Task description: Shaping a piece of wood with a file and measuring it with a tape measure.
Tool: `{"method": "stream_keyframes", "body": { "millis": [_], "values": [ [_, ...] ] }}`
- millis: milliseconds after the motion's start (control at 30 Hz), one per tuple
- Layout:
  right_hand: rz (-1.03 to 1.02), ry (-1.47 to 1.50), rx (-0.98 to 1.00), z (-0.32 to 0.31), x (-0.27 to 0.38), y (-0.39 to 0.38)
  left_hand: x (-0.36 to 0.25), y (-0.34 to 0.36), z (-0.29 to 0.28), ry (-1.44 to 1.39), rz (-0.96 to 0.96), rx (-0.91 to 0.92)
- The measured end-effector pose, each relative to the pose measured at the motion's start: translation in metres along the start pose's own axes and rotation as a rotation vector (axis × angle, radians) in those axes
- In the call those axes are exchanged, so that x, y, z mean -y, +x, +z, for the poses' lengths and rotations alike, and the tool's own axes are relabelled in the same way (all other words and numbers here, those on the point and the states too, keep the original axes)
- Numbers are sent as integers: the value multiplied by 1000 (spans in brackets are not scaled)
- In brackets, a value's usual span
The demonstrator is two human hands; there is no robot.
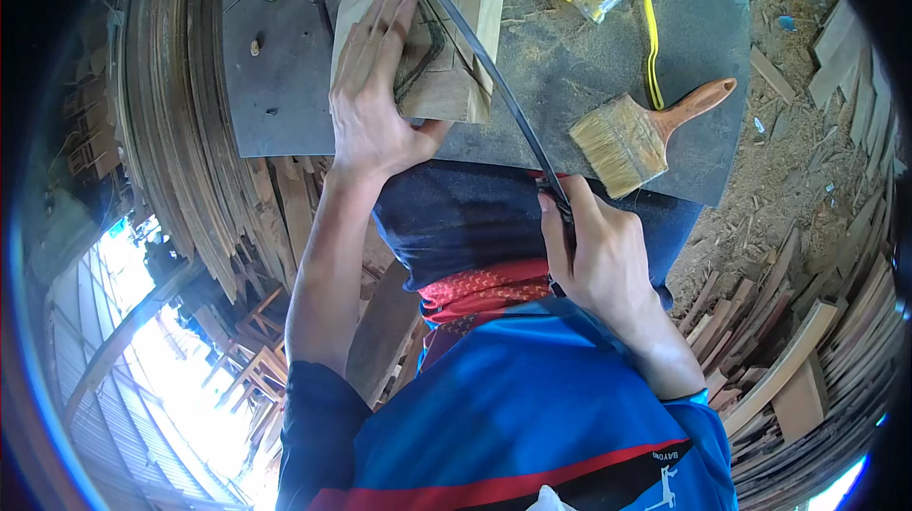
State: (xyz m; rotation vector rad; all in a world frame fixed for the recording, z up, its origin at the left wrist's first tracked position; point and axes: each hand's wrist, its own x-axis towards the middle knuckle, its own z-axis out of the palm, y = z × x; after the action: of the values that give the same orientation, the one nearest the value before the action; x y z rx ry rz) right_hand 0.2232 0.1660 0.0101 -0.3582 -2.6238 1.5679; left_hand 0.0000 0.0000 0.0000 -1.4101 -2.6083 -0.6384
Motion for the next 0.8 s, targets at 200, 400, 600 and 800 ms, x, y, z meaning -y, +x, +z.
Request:
{"method": "stream_keyframes", "body": {
  "millis": [200, 400, 600, 800],
  "values": [
    [-21, -26, 8, 0, 2, -1, -10, 0, -1, 41, -58, 59],
    [0, -75, -6, 5, 1, -2, -10, -1, 2, 65, -79, 38],
    [132, -151, 16, 12, 7, -4, -12, 5, 9, 66, -28, 21],
    [155, -29, -20, 10, -10, 13, -8, 19, 12, 228, -65, 219]
  ]
}}
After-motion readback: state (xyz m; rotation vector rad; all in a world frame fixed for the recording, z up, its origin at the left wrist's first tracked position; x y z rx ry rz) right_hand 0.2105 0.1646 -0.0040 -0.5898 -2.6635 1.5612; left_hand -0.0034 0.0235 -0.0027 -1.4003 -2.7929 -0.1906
